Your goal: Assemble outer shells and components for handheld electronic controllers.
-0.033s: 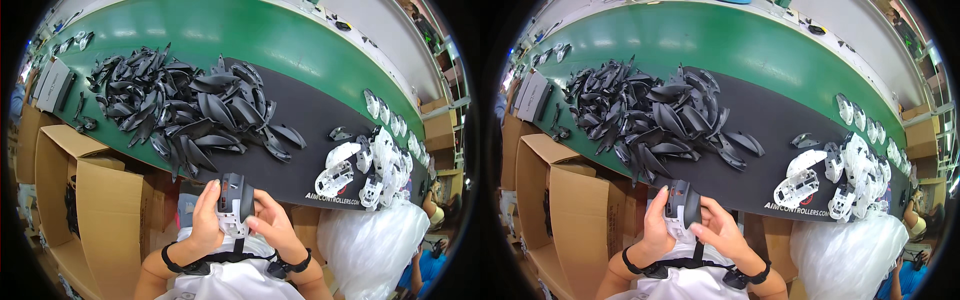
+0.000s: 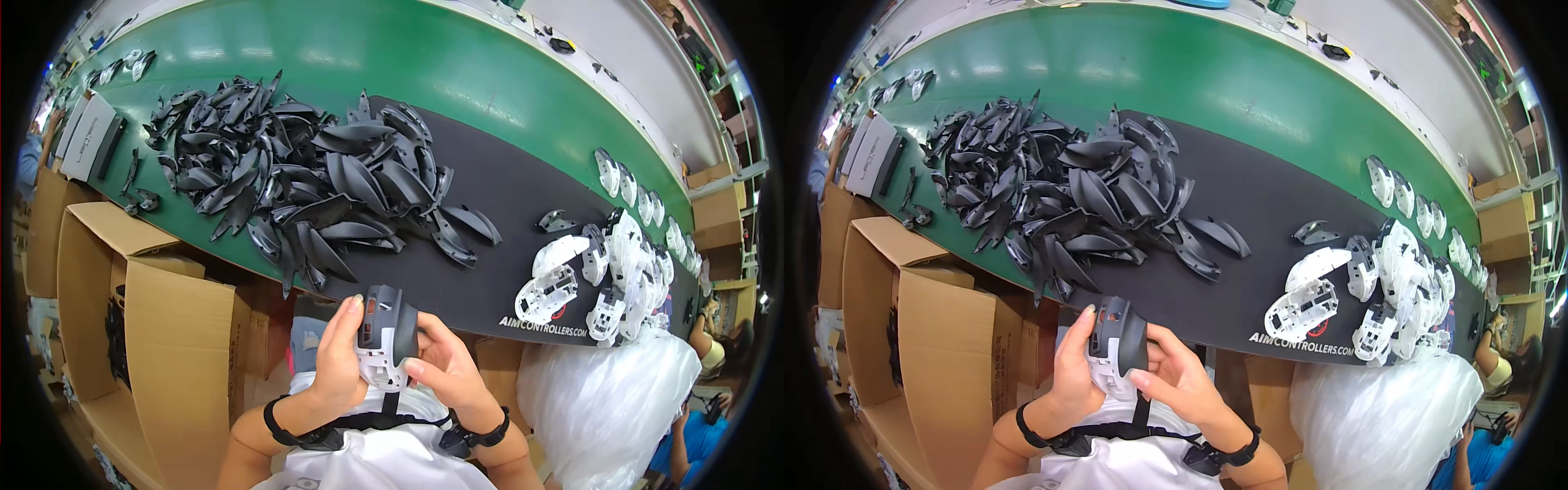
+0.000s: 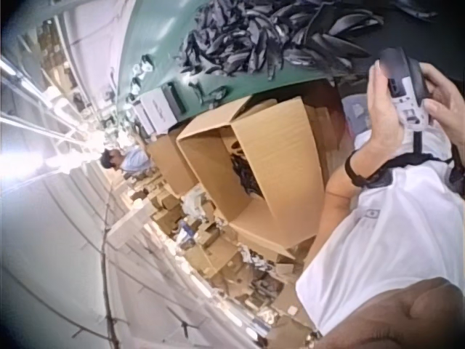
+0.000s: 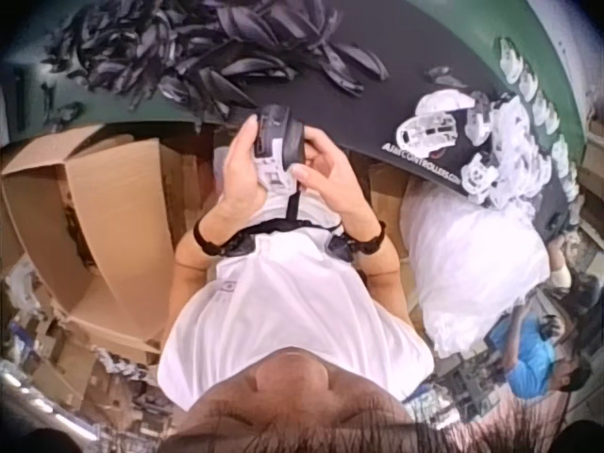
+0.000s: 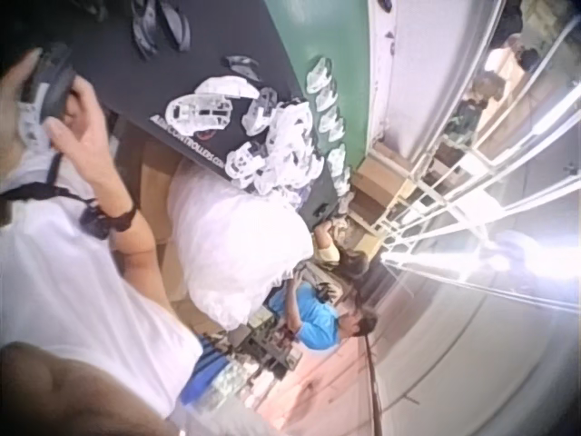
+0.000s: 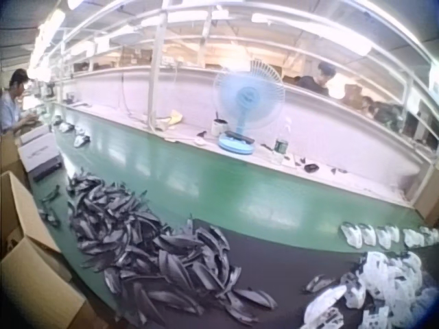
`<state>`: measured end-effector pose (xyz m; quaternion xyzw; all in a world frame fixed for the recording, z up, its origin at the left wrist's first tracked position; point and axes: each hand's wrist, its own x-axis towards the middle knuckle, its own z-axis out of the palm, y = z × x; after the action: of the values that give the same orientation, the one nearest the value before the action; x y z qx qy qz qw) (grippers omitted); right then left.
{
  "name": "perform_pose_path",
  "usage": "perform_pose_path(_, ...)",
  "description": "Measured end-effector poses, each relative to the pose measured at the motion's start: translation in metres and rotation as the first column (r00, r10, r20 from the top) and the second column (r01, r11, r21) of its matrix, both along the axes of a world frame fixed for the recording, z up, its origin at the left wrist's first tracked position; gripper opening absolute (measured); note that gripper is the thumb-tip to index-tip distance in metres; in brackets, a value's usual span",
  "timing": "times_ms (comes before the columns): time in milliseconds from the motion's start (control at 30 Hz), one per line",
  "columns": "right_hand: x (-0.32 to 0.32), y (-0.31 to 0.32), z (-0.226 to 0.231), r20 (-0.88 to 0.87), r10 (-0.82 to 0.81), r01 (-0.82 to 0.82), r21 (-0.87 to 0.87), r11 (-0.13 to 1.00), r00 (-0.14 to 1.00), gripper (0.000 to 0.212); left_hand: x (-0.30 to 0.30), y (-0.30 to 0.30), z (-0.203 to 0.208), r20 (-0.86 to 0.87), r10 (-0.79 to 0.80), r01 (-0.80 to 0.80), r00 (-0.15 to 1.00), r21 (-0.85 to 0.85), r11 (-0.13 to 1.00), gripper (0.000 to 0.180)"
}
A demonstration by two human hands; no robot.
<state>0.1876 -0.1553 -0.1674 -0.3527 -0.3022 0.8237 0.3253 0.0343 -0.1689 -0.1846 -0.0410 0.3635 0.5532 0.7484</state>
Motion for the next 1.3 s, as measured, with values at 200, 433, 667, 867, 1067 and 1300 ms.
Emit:
perform_pose_path(200,0.006,-0.004,-0.010,-0.200,0.036,-0.020,0.079,0.997,0.979,0.066,0.001,0.001,0.008,0.113,-0.008,0.015,0.994,-0.061,0.998,0.029)
perform_pose_path(433,-0.009,-0.012,0.003,-0.153,-0.083,0.106,0.155,0.982,0.985,0.070,-0.003,0.002,0.012,0.091,-0.045,0.049,0.995,-0.037,0.998,0.035)
perform_pose_path(667,0.017,0.018,0.039,-0.031,0.071,-0.059,0.303,0.951,0.997,0.074,0.003,0.019,0.045,-0.031,-0.125,0.128,0.992,0.085,0.988,0.032)
perform_pose_path(867,0.017,0.032,0.049,0.041,0.152,-0.152,0.502,0.851,0.987,0.078,0.006,0.040,0.047,-0.101,-0.076,0.088,0.992,0.122,0.989,0.044)
perform_pose_path(1067,0.047,0.107,0.099,0.060,-0.132,0.055,0.688,0.723,0.989,0.077,-0.013,0.041,0.037,-0.310,-0.265,0.382,0.913,0.425,0.820,0.036)
perform_pose_path(1300,0.104,0.286,0.058,0.309,-0.154,-0.001,0.448,0.894,0.939,0.075,0.010,0.026,-0.005,-0.343,-0.418,0.526,0.842,0.341,0.779,0.018)
